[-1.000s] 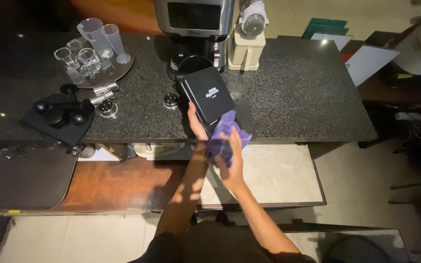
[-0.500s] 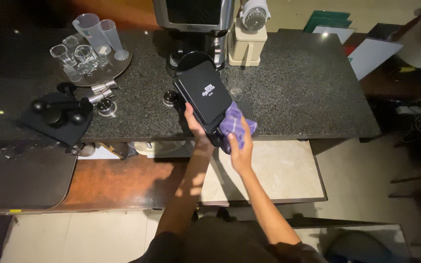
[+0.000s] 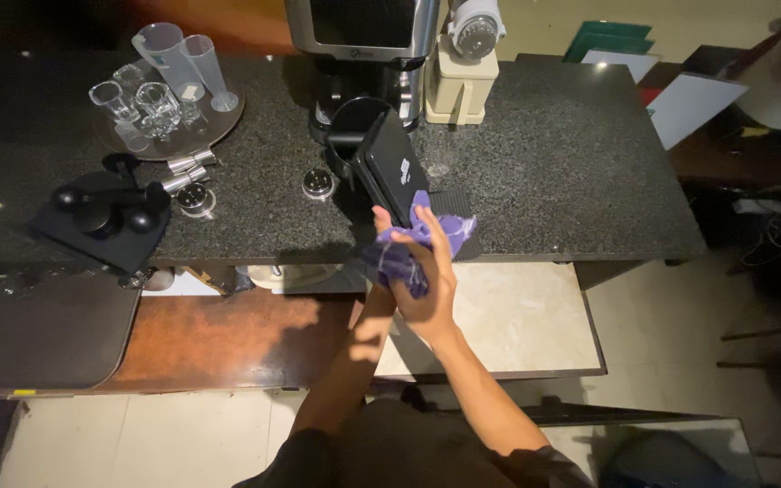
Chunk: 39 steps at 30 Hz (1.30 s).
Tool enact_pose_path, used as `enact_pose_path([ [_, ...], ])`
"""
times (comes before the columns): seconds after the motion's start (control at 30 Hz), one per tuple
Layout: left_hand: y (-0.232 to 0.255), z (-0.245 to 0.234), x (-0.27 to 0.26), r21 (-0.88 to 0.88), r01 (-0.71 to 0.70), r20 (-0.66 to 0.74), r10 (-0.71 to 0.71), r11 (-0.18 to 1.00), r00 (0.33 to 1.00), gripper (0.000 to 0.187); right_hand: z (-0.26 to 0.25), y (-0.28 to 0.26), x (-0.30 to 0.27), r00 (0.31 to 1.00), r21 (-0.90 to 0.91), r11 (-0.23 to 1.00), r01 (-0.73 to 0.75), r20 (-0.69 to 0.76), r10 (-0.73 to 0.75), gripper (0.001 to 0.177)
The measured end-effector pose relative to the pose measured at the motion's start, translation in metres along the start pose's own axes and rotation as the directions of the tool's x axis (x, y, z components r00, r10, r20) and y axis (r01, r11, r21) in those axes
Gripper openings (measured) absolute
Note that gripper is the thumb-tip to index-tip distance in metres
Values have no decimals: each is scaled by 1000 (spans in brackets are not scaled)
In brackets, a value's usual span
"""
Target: The person wipes a transparent plastic container with a purple cloth, then places it on a coffee grinder. They wipe the digital scale and a black mat with the same cloth, then place the scale back on the mat. The person continues wiping the mat and other items on the counter.
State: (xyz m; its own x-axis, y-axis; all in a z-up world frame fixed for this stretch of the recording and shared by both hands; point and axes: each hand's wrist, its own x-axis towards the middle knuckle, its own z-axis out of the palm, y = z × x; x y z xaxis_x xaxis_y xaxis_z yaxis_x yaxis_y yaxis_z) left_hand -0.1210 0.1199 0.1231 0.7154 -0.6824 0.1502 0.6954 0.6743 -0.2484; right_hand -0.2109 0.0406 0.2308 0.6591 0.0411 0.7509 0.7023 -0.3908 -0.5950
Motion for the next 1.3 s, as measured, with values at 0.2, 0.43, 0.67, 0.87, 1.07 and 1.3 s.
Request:
enact_pose_path([
  [0.2,18,-54,10,-70,-27,122,35,997,992,65,-3,5,20,984,19,986,165,-76,-163,48],
  [0.43,-30,4,20,730,-681,536,568,59,625,67,-20,-6,63,968,-13,972,233,-94,-233,47],
  [0.67,-39,9,-1,826,-564,500,476,-9,724,88,-57,9,120,907,162,987,-5,416,-63,43],
  [0.87,-26,-14,-18,841,-536,423,532,70,734,92,-54,67,141,912,404,897,-176,411,-6,43],
  [1.07,-10,-30,-16,758,-596,412,514,264,752,85,-6,130,88,853,566,647,-512,246,460,47],
  [1.3,-10,24,-17,633,-618,168,697,466,697,82,24,105,14,912,548,730,-409,221,345,55],
])
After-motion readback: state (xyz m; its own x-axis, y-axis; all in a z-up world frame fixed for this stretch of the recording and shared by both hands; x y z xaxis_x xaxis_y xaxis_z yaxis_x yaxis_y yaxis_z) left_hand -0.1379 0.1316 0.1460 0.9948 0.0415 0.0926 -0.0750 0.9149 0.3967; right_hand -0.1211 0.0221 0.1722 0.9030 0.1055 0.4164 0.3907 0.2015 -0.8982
